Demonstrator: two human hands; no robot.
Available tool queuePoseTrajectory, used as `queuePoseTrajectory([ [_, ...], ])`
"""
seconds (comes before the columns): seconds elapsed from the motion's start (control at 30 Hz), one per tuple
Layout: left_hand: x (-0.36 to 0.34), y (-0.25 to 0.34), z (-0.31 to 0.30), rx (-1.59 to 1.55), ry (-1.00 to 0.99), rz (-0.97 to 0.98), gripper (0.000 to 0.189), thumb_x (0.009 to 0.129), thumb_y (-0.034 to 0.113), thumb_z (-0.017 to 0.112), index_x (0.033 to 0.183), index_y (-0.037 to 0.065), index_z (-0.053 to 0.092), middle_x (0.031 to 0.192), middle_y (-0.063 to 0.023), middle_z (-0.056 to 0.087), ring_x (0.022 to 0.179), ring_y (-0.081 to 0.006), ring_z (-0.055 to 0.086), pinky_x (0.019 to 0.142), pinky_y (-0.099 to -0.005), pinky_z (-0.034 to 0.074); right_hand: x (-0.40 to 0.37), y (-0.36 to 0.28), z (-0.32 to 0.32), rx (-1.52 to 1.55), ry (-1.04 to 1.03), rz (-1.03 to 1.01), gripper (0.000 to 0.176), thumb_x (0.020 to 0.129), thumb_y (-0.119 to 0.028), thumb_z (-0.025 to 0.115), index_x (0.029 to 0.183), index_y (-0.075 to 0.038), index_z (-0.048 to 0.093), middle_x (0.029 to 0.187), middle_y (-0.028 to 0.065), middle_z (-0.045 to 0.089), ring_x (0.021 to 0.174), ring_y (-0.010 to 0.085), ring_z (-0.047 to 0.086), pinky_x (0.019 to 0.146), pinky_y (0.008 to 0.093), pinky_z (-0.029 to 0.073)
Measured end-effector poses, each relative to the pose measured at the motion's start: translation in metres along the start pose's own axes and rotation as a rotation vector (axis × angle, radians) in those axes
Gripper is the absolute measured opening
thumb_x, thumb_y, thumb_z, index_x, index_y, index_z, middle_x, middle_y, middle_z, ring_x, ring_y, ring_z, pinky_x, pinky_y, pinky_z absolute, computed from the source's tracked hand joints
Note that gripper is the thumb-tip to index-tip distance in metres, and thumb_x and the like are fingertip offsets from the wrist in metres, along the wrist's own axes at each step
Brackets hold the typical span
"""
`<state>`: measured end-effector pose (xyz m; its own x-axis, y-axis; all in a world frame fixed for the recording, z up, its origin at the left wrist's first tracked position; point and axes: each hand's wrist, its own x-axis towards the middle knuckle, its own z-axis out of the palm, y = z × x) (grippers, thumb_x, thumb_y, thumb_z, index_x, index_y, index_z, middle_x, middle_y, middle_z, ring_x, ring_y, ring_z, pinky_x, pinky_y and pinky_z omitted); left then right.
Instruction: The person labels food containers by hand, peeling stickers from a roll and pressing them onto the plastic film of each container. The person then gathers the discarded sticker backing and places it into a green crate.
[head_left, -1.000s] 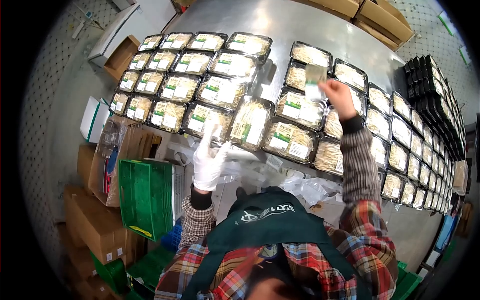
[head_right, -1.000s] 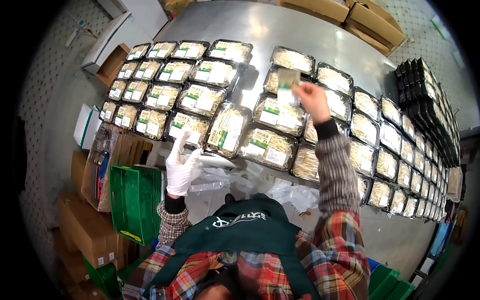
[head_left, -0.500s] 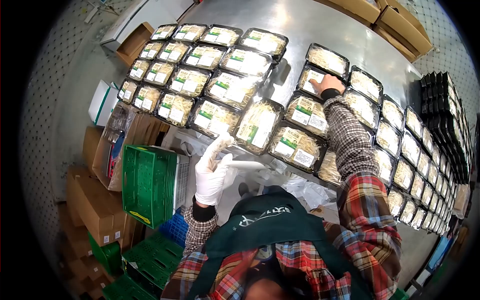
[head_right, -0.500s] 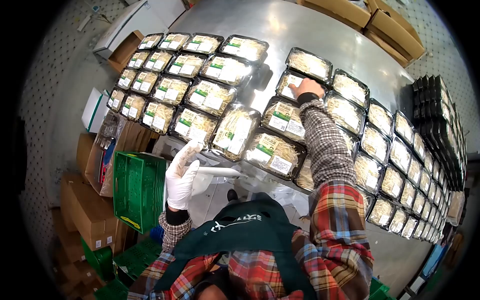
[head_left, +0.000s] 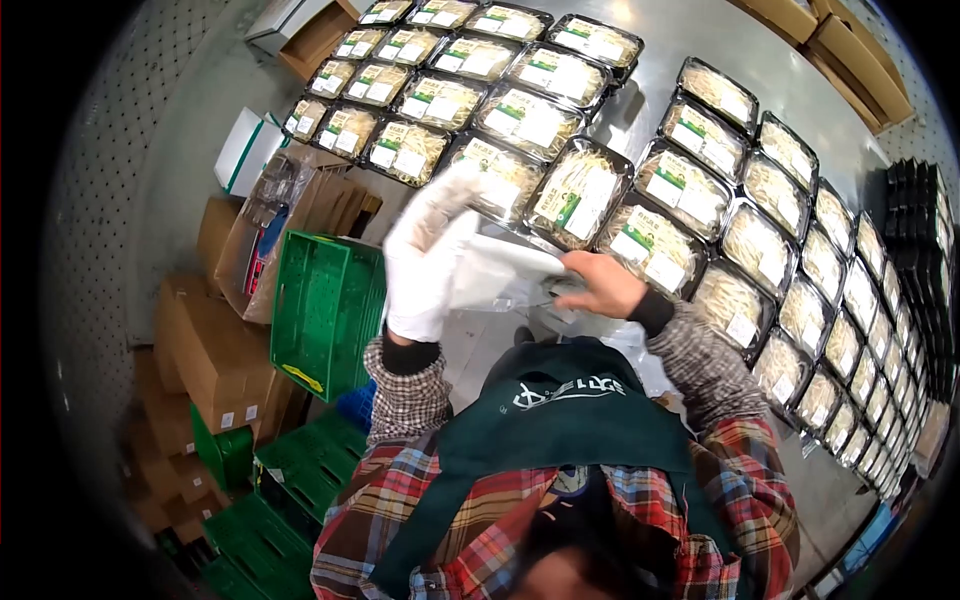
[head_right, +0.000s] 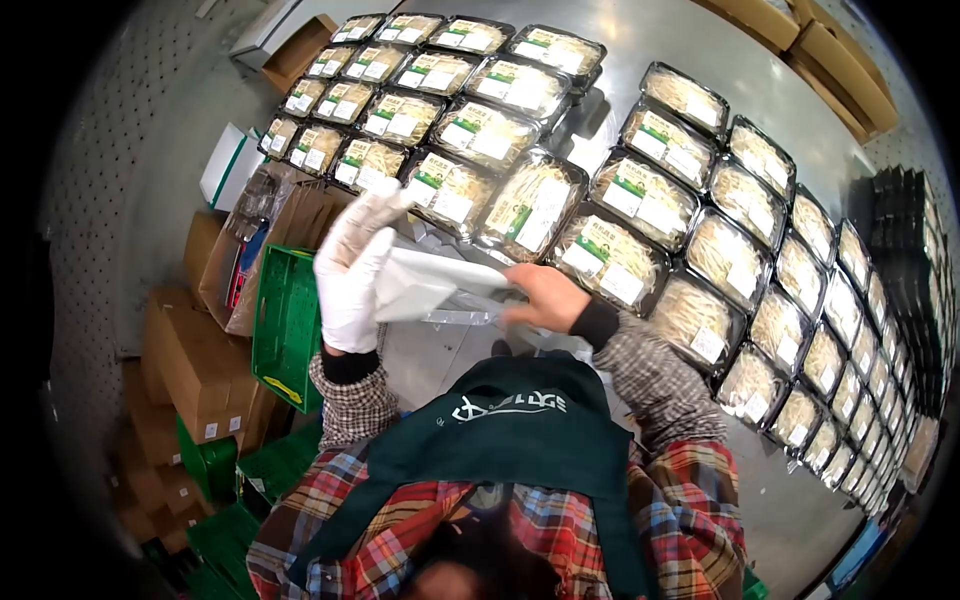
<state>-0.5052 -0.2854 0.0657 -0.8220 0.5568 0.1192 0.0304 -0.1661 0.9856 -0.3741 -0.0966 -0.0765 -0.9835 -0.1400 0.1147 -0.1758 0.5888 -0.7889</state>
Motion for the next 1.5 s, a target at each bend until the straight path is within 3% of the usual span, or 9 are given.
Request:
queuePoseTrajectory([
  [0.1,0.016,-0.002,-0.052,0.230,0.094,0.059,0.046,0.085,0.002,0.063,0.128,-0.002,0.049,0.122,-0.0130,0.060,0.110,-0.0196,0.058,0.095,-0.0303,0.045,0.001,-0.022,0.017,0.471,0.104,0.358,0.020,0.083,-0.017,0.069,0.091,0.001,0.067,0.073,0.0093,0.067,0.063,0.0143,0.061,0.059,0.0269,0.049],
  [0.2,0.020,-0.039,-0.121,1.198,0.189,0.304,0.055,0.083,0.027,0.069,0.131,0.006,0.049,0.131,-0.0194,0.050,0.121,-0.0329,0.048,0.102,-0.0407,0.037,0.014,-0.065,0.004,0.614,0.307,0.341,0.042,0.083,-0.011,0.070,0.121,-0.003,0.055,0.078,0.0060,0.069,0.068,0.0093,0.061,0.063,0.0245,0.048],
  [0.37,-0.043,0.015,-0.047,0.737,-0.044,0.672,0.050,0.079,0.014,0.072,0.124,0.004,0.053,0.126,-0.0136,0.051,0.115,-0.0222,0.051,0.103,-0.0455,0.035,0.046,-0.145,-0.005,0.452,0.570,0.179,0.041,0.079,-0.010,0.072,0.117,-0.006,0.058,0.075,0.0052,0.066,0.069,0.0082,0.060,0.063,0.0246,0.048],
  [0.5,-0.045,-0.029,-0.036,0.334,-0.141,0.562,0.040,0.075,-0.005,0.068,0.111,0.010,0.060,0.109,-0.0069,0.064,0.103,-0.0248,0.061,0.107,-0.0440,0.029,0.051,-0.171,-0.015,0.129,0.599,0.034,0.023,0.076,-0.011,0.075,0.097,-0.009,0.069,0.079,0.0044,0.062,0.069,0.0109,0.060,0.061,0.0254,0.046],
  [0.67,-0.051,-0.036,-0.001,-0.271,-0.127,0.207,0.013,0.086,-0.007,0.059,0.097,0.000,0.062,0.099,-0.0090,0.065,0.092,-0.0137,0.061,0.082,-0.0258,0.051,0.029,-0.172,-0.037,-0.225,0.605,-0.047,0.017,0.070,-0.012,0.077,0.086,-0.011,0.070,0.084,0.0027,0.061,0.072,0.0184,0.059,0.062,0.0288,0.047],
  [0.87,-0.024,-0.046,0.061,-0.607,-0.122,0.133,0.029,0.083,-0.004,0.064,0.111,0.000,0.058,0.096,-0.0049,0.063,0.087,-0.0111,0.060,0.080,-0.0241,0.050,0.005,-0.154,-0.078,-0.505,0.601,-0.016,0.012,0.070,-0.014,0.074,0.079,-0.011,0.065,0.071,0.0029,0.059,0.067,0.0211,0.057,0.059,0.0331,0.045],
  [1.2,0.008,-0.098,0.152,-0.222,0.058,0.197,0.013,0.083,0.010,0.070,0.080,0.003,0.060,0.077,0.0016,0.060,0.068,-0.0058,0.052,0.063,-0.0219,0.045,-0.022,-0.083,-0.147,-0.495,0.529,-0.111,0.014,0.070,-0.008,0.073,0.082,-0.012,0.068,0.079,0.0009,0.065,0.075,0.0189,0.060,0.069,0.0318,0.045],
  [1.33,0.013,-0.090,0.168,-0.146,-0.096,-0.146,0.039,0.075,0.000,0.071,0.111,0.000,0.057,0.094,-0.0074,0.067,0.084,-0.0122,0.064,0.072,-0.0248,0.054,-0.011,-0.051,-0.184,-0.469,0.629,-0.281,0.021,0.064,-0.004,0.069,0.083,-0.014,0.068,0.079,-0.0015,0.065,0.073,0.0169,0.060,0.070,0.0303,0.045],
  [1.5,0.006,-0.112,0.155,0.151,0.014,-0.186,0.018,0.081,0.001,0.067,0.099,-0.001,0.067,0.098,-0.0080,0.069,0.086,-0.0123,0.064,0.075,-0.0237,0.052,0.025,0.034,-0.284,0.241,0.961,0.095,0.014,0.089,-0.010,0.060,0.093,0.002,0.066,0.081,0.0068,0.067,0.073,0.0122,0.061,0.068,0.0240,0.048],
])
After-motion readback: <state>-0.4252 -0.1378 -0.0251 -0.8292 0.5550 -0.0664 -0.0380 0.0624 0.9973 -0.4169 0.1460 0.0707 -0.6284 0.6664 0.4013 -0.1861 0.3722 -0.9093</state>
